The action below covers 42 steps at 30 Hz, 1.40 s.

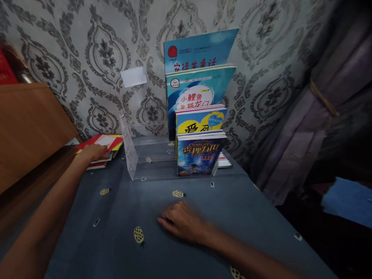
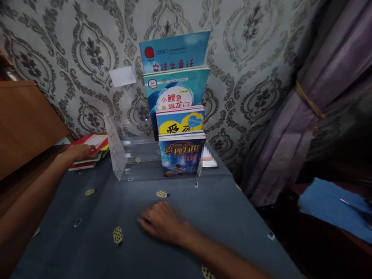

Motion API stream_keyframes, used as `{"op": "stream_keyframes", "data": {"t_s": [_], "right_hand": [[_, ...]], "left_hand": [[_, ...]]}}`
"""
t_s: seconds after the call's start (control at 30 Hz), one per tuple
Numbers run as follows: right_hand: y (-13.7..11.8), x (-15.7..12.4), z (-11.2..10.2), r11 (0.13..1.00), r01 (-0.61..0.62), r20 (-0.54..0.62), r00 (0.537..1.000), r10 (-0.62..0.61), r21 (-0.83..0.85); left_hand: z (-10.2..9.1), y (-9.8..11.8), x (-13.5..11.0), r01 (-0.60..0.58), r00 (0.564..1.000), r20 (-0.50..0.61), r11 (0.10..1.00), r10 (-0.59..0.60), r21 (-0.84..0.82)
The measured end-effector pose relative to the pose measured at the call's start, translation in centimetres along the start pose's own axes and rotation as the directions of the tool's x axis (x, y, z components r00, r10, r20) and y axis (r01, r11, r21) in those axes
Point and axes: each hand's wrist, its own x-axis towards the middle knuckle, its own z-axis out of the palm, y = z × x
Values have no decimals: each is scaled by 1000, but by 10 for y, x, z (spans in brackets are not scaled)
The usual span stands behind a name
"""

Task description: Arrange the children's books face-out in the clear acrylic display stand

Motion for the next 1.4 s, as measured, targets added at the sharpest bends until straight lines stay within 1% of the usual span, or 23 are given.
{"op": "stream_keyframes", "data": {"t_s": [0.1, 0.23, 0.4, 0.6, 0.8, 1.0, 1.1, 1.27, 1.33, 1.4], "right_hand": [[0, 0, 2, 1000, -8, -14, 1000, 8, -1], [1, 0, 4, 1000, -5, -27, 1000, 5, 12], [2, -2, 7, 999, -24, -71, 997, 25, 21], [-2, -2, 2, 999, -26, -54, 998, 27, 28], [-4, 1, -1, 1000, -20, -21, 1000, 20, -3], [-4, 1, 2, 999, -44, -41, 998, 43, -8], [-4, 1, 2, 999, -42, -46, 998, 42, 2], [-5, 1, 1, 999, -41, -42, 998, 42, 14], [-5, 1, 1, 999, -49, -45, 998, 50, 24], [-4, 2, 2, 998, -45, -53, 997, 47, 43]], "left_hand": [[2, 11, -6, 1, 1000, -21, 1000, -1, -1], [12, 25, -13, 49, 996, -67, 998, -51, -33], [16, 26, -30, 47, 996, -71, 999, -47, 4], [14, 31, -61, 67, 996, -68, 997, -63, 45], [23, 48, -98, 80, 992, -98, 995, -74, 52], [31, 66, -133, 85, 992, -100, 996, -83, 19], [37, 73, -150, 69, 995, -68, 998, -69, -7], [50, 86, -184, 23, 999, 38, 998, -21, -62], [51, 90, -198, 11, 997, 82, 997, -6, -70], [48, 90, -209, -29, 990, 138, 996, 40, -80]]}}
